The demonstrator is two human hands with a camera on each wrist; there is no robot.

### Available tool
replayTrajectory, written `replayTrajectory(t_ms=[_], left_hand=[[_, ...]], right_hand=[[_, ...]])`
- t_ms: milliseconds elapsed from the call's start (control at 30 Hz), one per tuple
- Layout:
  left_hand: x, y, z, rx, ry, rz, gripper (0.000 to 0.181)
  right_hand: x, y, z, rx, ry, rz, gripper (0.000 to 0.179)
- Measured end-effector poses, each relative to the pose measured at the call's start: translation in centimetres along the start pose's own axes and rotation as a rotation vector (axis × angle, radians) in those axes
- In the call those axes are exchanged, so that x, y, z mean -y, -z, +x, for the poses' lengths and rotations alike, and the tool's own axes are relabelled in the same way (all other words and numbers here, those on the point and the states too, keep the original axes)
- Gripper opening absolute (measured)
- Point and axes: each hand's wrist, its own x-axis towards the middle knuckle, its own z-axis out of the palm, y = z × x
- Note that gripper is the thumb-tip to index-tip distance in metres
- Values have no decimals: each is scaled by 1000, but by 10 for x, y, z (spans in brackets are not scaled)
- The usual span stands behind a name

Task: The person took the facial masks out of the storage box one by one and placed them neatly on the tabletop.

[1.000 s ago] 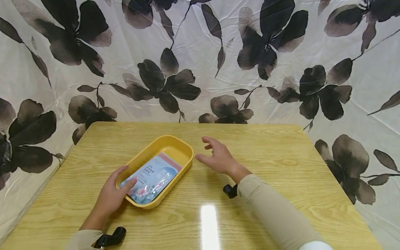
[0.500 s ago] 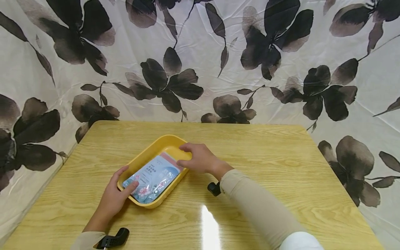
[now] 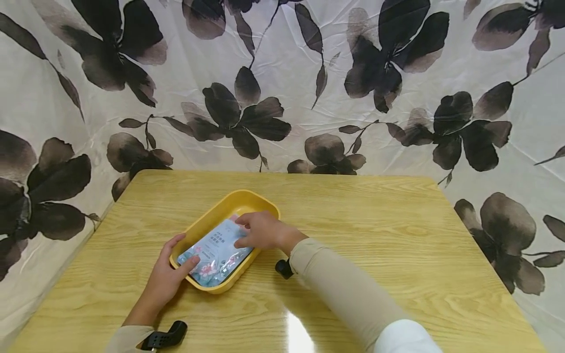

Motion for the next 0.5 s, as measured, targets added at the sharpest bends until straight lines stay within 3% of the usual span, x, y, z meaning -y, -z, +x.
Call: replayTrajectory(t_ms=[500], left_hand=[[3, 0, 0, 5, 20, -7, 72]], right_hand=[[6, -12, 15, 39, -79, -120, 60]])
